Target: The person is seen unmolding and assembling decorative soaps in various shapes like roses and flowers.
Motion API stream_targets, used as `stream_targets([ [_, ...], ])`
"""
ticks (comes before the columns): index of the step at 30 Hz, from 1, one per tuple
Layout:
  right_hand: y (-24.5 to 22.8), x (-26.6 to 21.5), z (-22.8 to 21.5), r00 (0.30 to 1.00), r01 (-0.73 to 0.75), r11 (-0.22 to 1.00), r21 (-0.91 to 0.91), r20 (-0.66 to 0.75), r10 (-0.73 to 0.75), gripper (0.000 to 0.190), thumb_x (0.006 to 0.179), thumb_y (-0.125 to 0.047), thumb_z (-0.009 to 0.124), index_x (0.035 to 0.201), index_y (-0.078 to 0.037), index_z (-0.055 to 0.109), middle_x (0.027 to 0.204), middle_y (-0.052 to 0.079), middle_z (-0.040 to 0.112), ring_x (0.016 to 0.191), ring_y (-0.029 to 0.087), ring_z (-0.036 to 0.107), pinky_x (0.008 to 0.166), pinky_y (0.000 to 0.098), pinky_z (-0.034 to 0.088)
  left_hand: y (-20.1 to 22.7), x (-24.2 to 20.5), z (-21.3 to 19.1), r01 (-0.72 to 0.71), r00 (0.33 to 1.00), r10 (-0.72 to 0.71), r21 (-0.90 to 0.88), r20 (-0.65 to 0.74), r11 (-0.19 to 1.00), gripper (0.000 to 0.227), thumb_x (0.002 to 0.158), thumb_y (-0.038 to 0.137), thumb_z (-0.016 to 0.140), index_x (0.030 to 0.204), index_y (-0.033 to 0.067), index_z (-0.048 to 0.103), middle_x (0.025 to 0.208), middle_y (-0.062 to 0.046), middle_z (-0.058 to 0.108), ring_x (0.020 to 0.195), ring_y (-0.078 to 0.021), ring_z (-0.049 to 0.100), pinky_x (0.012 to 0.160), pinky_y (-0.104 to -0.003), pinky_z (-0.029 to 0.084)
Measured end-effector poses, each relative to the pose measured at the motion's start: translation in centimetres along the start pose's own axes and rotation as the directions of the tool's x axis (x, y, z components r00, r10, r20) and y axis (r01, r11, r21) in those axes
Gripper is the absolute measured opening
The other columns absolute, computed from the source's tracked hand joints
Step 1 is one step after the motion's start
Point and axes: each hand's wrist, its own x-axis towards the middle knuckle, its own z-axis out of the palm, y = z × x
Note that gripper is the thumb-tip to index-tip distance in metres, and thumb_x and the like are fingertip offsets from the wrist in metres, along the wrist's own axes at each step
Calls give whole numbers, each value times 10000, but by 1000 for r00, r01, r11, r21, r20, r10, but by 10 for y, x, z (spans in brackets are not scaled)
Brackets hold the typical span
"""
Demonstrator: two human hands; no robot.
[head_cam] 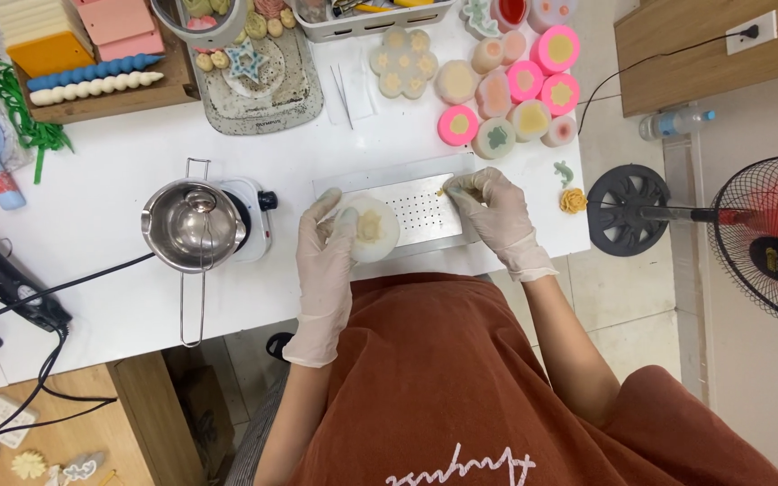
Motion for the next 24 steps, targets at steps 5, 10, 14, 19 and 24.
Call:
stream_targets([
  [5, -5, -5, -1, 980, 196, 978, -72, -22, -198, 151, 921, -108, 750, 1053, -36, 748, 1037, 57, 704, 906, 120, 675, 828, 267, 552, -2, 5, 9, 3, 998, 1, -62, 68, 998, 428, 990, 194, 617, 1388, 51, 554, 1259, -73, 605, 1136, -133, 617, 943, -274, 560],
  [10, -44, -27, 3, 969, 225, 972, -72, -84, -231, 194, 965, -90, 723, 1154, -45, 725, 1042, 60, 689, 840, 122, 652, 793, 262, 544, -12, 14, 14, 56, 997, -45, -215, 55, 975, 310, 940, 160, 637, 1202, 74, 493, 1253, -107, 562, 1140, -185, 653, 914, -369, 586],
  [14, -75, -46, 19, 908, 418, 908, 39, -43, -416, 196, 954, -64, 743, 1150, -53, 733, 1028, 55, 682, 832, 126, 616, 731, 246, 523, -25, 19, 14, -64, 997, 68, -133, 31, 989, 248, 962, 169, 661, 1145, 54, 540, 1119, -87, 608, 968, -125, 609, 763, -273, 571],
  [19, -89, -52, 39, 833, 553, 829, -83, 17, -553, 217, 921, -66, 790, 1133, -54, 743, 974, 72, 632, 826, 152, 602, 720, 268, 504, -43, 23, 11, -320, 942, 331, 155, -53, 935, 176, 1065, 190, 661, 1068, 14, 654, 931, -8, 610, 836, -74, 514, 746, -217, 468],
  [24, -85, -52, 43, 969, 245, 965, -95, 60, -240, 243, 868, -124, 841, 1096, -71, 777, 922, 35, 657, 694, 131, 617, 641, 263, 521, -16, 9, 19, -302, 941, 329, 237, -84, 923, 163, 1001, 210, 649, 1010, 49, 672, 900, 23, 637, 745, -63, 520, 680, -226, 460],
])
